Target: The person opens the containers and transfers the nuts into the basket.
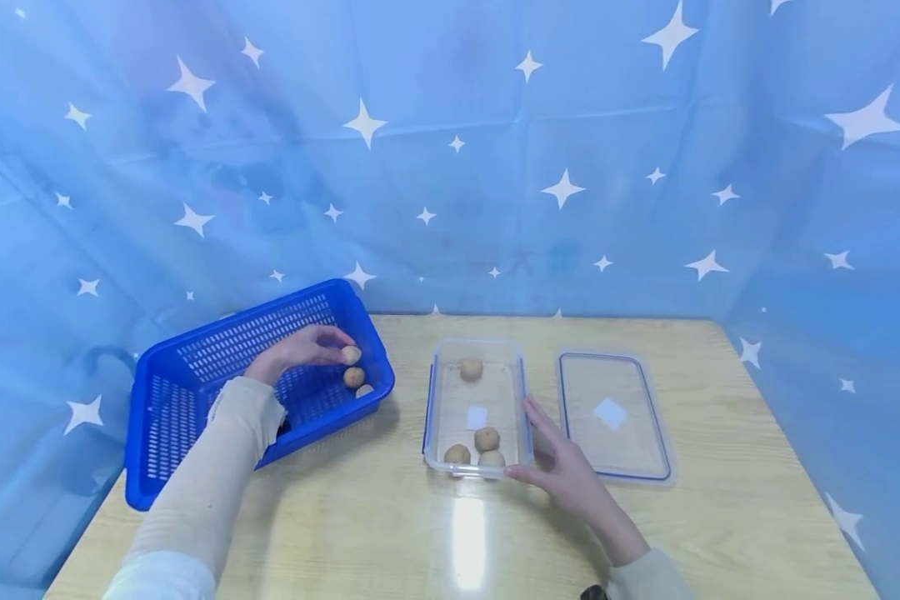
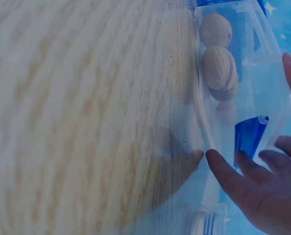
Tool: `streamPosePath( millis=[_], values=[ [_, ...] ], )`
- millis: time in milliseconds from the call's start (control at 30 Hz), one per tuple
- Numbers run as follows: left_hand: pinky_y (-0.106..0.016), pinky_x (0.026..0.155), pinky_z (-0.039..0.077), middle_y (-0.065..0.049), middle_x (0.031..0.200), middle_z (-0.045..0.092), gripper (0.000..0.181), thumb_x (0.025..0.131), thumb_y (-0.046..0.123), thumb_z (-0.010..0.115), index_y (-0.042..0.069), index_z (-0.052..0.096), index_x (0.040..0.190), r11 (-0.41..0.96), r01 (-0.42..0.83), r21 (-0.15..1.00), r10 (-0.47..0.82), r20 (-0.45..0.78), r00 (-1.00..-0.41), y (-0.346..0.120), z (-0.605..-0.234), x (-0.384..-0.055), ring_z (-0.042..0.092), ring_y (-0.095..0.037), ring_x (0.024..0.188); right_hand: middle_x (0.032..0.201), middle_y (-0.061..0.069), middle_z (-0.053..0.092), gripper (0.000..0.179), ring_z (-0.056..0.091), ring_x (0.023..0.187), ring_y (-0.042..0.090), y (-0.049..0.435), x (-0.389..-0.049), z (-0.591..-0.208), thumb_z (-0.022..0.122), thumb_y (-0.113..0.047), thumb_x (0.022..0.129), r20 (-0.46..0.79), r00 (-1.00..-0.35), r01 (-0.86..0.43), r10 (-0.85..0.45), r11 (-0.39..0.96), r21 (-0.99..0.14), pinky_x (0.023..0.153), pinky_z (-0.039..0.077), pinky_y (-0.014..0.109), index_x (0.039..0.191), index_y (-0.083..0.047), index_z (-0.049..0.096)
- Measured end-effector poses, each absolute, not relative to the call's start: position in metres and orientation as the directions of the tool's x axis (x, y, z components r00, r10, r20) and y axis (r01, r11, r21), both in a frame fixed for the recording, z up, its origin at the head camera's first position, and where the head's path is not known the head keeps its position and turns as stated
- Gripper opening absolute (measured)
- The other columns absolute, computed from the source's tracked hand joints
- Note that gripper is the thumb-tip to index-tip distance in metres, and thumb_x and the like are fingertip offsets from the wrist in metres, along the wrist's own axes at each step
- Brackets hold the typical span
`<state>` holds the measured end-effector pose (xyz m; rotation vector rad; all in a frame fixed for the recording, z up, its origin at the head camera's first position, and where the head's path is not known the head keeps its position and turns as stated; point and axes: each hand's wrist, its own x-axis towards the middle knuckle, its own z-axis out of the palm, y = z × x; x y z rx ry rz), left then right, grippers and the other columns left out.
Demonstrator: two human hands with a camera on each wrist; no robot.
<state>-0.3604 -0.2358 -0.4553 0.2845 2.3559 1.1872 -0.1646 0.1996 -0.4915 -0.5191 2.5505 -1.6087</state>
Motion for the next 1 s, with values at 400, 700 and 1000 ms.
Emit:
streamPosePath(
  millis=[400,700,1000],
  values=[
    [-0.036,0.100,0.054,-0.015,0.128,0.059,0.035,0.097,0.010,0.064,-0.001,0.059,0.130,0.589,-0.111,0.801,0.417,-0.418,-0.807,-0.238,-0.464,-0.360,0.062,-0.018,0.109,0.166,0.024,0.006,0.094,0.019,0.144,0.057,0.197,-0.170,-0.494,0.077,-0.015,0.086,0.103,-0.934,-0.232,-0.341,0.362,-0.903,0.101,0.048,0.051,0.159,-0.006,0.018],
    [-0.041,0.103,0.053,-0.019,0.129,0.058,0.036,0.100,0.006,0.057,-0.005,0.055,0.134,0.559,-0.150,0.816,0.417,-0.433,-0.799,-0.236,-0.461,-0.358,0.064,-0.016,0.106,0.166,0.024,0.008,0.093,0.017,0.146,0.055,0.200,-0.170,-0.495,0.077,-0.015,0.086,0.106,-0.934,-0.239,-0.341,0.378,-0.894,0.101,0.048,0.052,0.158,-0.003,0.019],
    [-0.046,0.109,0.048,-0.023,0.137,0.052,0.035,0.101,0.005,0.054,-0.005,0.052,0.135,0.497,-0.167,0.852,0.379,-0.386,-0.841,-0.227,-0.452,-0.359,0.060,-0.031,0.122,0.166,0.023,0.009,0.094,0.019,0.146,0.055,0.205,-0.166,-0.497,0.077,-0.017,0.086,0.106,-0.940,-0.237,-0.325,0.394,-0.888,0.101,0.048,0.052,0.159,-0.005,0.019]
  ],
)
